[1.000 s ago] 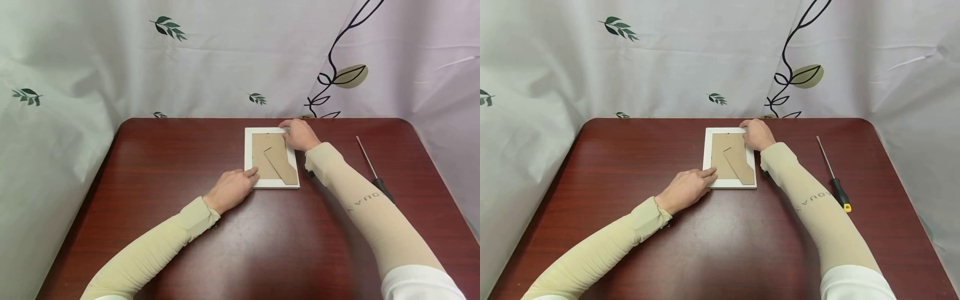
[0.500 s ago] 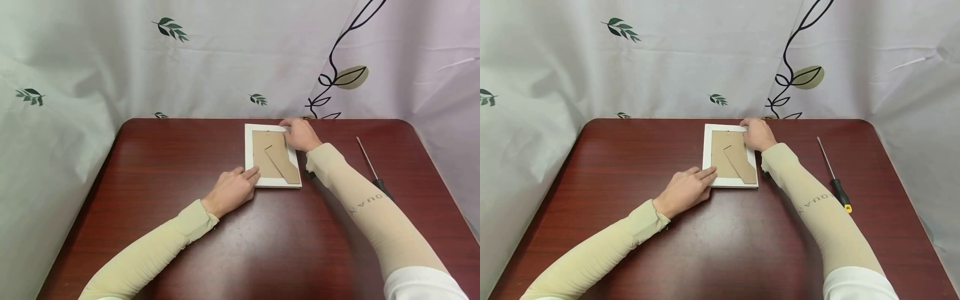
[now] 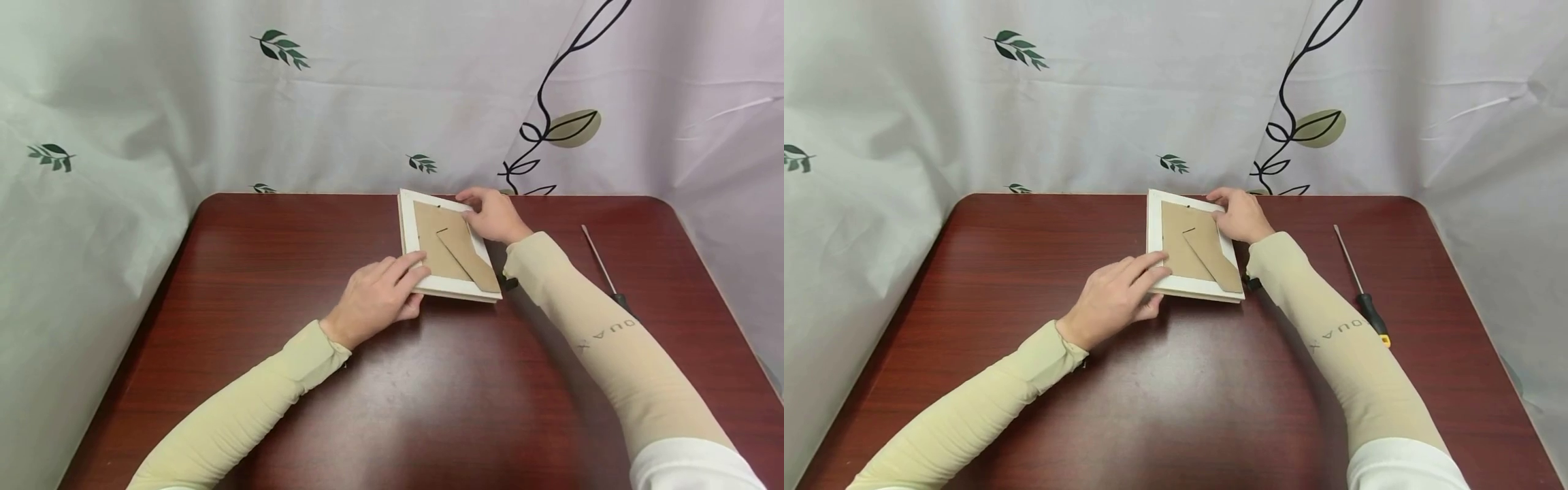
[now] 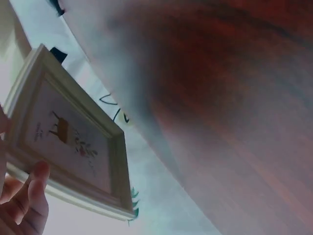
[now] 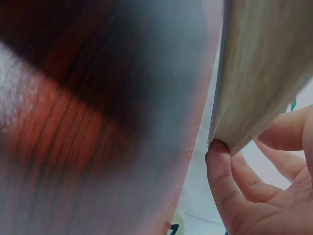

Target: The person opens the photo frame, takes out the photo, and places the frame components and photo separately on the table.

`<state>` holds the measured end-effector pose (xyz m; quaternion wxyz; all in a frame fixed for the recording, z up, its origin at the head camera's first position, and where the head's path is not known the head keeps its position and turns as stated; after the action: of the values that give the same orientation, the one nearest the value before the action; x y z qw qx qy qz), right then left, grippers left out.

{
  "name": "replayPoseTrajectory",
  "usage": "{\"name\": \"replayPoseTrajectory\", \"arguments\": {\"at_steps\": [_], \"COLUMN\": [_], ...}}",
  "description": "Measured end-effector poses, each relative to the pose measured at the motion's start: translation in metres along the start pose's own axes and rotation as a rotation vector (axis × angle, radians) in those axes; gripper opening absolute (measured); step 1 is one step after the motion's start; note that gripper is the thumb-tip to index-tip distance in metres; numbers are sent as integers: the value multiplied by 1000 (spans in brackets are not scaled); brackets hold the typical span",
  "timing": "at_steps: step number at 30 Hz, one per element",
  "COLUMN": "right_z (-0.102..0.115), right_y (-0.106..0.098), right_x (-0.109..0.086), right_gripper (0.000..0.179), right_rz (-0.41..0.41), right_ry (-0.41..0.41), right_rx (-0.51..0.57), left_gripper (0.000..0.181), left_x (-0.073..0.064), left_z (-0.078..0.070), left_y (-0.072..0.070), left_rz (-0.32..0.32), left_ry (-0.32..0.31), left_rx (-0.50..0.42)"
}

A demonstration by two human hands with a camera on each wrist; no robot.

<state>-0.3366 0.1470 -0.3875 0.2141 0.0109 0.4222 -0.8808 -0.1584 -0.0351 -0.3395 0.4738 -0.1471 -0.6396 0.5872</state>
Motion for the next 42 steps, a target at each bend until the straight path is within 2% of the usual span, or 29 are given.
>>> {"name": "replayPoseTrajectory", "arguments": {"at_steps": [7,11,14,19,22,26,30,33,35,39,41,42], "right_z": [-6,-11,-14,-14,-13,-13,-14,-12,-11,-9,-9,-8], "right_y": [6,8,10,13,15,16,18,20,22,26,28,29], "right_x": [1,1,0,0,0,-1,-1,-1,0,0,0,0], "right_gripper": [41,41,40,41,43,46,46,42,38,32,32,32], "right_rz": [35,52,63,64,67,71,59,56,58,73,79,87], "right_ry": [39,76,90,32,-14,-12,1,-23,-38,-54,-55,-58], "right_rx": [205,322,449,673,789,867,960,1068,1127,1188,1187,1185], "left_gripper": [36,36,38,52,67,86,104,119,127,136,137,138], "left_x": [3,3,5,11,13,10,5,4,4,7,8,9], "left_z": [14,18,19,19,23,32,39,37,32,17,7,3], "left_y": [3,4,2,1,5,18,40,53,61,73,78,79], "left_rz": [46,22,-16,-63,-69,-16,93,180,226,302,349,374], "left_ry": [-16,-37,-57,-53,-92,-220,-375,-439,-439,-392,-360,-353], "left_rx": [-178,-227,-275,-447,-581,-858,-1215,-1391,-1496,-1830,-2034,-2099]}}
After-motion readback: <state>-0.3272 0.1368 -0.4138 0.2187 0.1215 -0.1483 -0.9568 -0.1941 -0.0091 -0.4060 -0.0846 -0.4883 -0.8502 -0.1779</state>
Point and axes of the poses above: each hand's wrist, its own x-axis towards the middle knuckle, its own y-axis out of the palm, z = x × y, the point moved 8 cm from there along x, towards the middle knuckle, and after that the axes turned 14 degrees about z, right-handed, at the moved point
